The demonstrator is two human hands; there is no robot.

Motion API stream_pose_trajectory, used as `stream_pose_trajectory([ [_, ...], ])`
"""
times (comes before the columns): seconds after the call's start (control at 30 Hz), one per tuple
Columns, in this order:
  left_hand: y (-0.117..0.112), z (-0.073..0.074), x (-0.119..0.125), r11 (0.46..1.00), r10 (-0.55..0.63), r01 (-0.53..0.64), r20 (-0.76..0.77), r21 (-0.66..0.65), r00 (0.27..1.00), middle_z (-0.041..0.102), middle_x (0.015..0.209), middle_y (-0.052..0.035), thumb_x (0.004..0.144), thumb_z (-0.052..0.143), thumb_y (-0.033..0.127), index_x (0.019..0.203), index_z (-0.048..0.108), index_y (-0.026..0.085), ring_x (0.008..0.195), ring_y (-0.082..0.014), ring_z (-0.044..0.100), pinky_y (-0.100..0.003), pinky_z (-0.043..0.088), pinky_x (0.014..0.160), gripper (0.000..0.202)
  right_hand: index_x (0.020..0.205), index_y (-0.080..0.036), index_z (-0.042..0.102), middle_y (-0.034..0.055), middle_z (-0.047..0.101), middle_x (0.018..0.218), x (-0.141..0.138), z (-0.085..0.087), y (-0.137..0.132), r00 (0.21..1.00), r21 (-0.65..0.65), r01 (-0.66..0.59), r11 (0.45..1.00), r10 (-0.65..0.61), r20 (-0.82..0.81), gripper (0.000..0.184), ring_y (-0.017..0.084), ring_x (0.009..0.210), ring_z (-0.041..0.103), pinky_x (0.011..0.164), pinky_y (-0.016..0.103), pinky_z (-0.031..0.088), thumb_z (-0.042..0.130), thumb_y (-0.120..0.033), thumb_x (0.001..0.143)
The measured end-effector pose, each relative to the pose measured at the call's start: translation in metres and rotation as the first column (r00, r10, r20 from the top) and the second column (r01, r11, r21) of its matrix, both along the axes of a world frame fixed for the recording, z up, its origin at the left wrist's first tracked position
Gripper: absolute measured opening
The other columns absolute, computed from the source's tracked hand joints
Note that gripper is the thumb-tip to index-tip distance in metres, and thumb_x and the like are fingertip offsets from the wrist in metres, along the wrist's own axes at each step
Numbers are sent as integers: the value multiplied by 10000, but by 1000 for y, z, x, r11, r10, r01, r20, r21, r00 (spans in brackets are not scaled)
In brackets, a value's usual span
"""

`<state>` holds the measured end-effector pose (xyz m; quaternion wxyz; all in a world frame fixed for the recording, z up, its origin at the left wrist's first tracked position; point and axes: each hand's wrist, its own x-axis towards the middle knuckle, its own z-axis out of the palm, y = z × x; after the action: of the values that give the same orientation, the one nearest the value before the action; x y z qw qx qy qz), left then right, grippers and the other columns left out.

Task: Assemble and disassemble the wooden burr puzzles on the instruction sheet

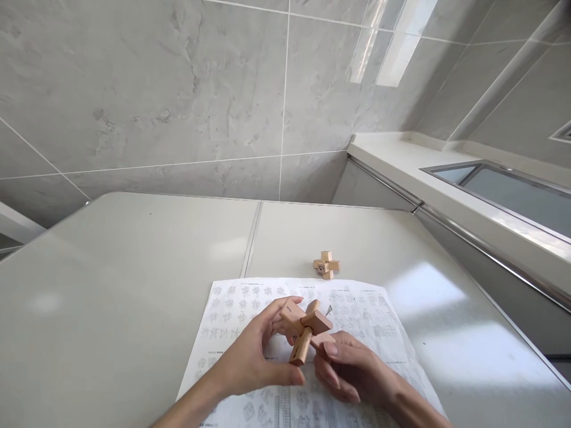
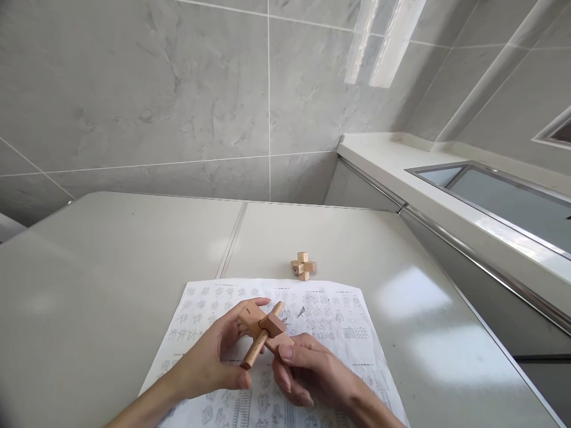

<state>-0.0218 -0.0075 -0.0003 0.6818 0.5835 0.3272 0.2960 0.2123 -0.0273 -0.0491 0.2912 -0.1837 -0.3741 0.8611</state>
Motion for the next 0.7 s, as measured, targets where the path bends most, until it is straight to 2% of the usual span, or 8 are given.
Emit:
stream_pose_trajectory([
  [0.07, 0, -1, -2, 1000, -30, 30, -1, -8, 1000, 746, 1267, -111, 628, 1029, 560, 1590, 479, 286, 1340, -366, 631, -617, 307, 1279, 1141, 698, -155, 641, -83, 441, 420, 1, -1, 0, 999, -1, -46, 999, 46, -27, 524, 63, 306, 295, 368, 212, 274, 658, -578, 1008],
  [0.13, 0, 0, -3, 996, -88, 87, 4, 23, 996, 754, 1269, -99, 627, 1038, 518, 1484, 612, 291, 1370, -376, 617, -626, 271, 1297, 983, 684, -153, 638, -75, 448, 426, 3, -1, 0, 996, 12, -83, 996, 84, -44, 511, 64, 310, 310, 368, 216, 282, 654, -539, 1017],
  [0.23, 1, 2, -3, 985, -156, 157, -16, 74, 988, 724, 1360, -93, 624, 1031, 520, 1209, 781, 273, 1395, -397, 591, -634, 306, 1282, 683, 656, -159, 633, -71, 446, 431, 4, 3, 0, 993, 30, -112, 993, 113, -44, 508, 70, 330, 335, 377, 219, 295, 644, -508, 1025],
  [0.3, 1, 2, -3, 986, -149, 151, -25, 70, 988, 737, 1340, -93, 604, 1043, 500, 1307, 750, 290, 1380, -395, 609, -641, 300, 1287, 790, 646, -164, 633, -72, 445, 434, 5, 6, 1, 992, 28, -122, 992, 123, -32, 507, 71, 339, 337, 382, 219, 294, 656, -514, 1013],
  [0.37, 1, 2, -3, 988, -139, 141, -33, 61, 990, 776, 1261, -89, 592, 1054, 479, 1503, 622, 316, 1374, -392, 627, -646, 238, 1318, 1021, 635, -165, 633, -71, 449, 437, 5, 9, 1, 991, 16, -133, 991, 134, -14, 518, 70, 345, 337, 387, 221, 287, 673, -533, 997],
  [0.43, 0, 2, -4, 985, -159, 161, -48, 56, 986, 805, 1202, -78, 587, 1055, 478, 1610, 496, 330, 1398, -401, 616, -659, 182, 1336, 1175, 626, -160, 633, -66, 454, 436, 5, 11, 1, 990, 8, -138, 990, 138, 7, 535, 68, 348, 345, 395, 224, 283, 687, -554, 984],
  [0.53, -1, 2, -4, 982, -169, 173, -66, 71, 983, 819, 1191, -72, 593, 1050, 465, 1610, 484, 321, 1391, -405, 623, -671, 200, 1322, 1173, 621, -154, 637, -70, 440, 417, 4, 12, 0, 993, 5, -114, 993, 114, 29, 545, 65, 343, 342, 405, 225, 284, 698, -561, 979],
  [0.7, -5, 2, -3, 993, -92, 98, -93, 70, 991, 830, 1170, -68, 600, 1045, 349, 1616, 425, 302, 1262, -362, 706, -620, 311, 1279, 1191, 625, -166, 632, -96, 397, 386, 2, 14, 0, 997, -24, -43, 999, 45, 59, 544, 62, 309, 272, 376, 229, 253, 728, -594, 947],
])
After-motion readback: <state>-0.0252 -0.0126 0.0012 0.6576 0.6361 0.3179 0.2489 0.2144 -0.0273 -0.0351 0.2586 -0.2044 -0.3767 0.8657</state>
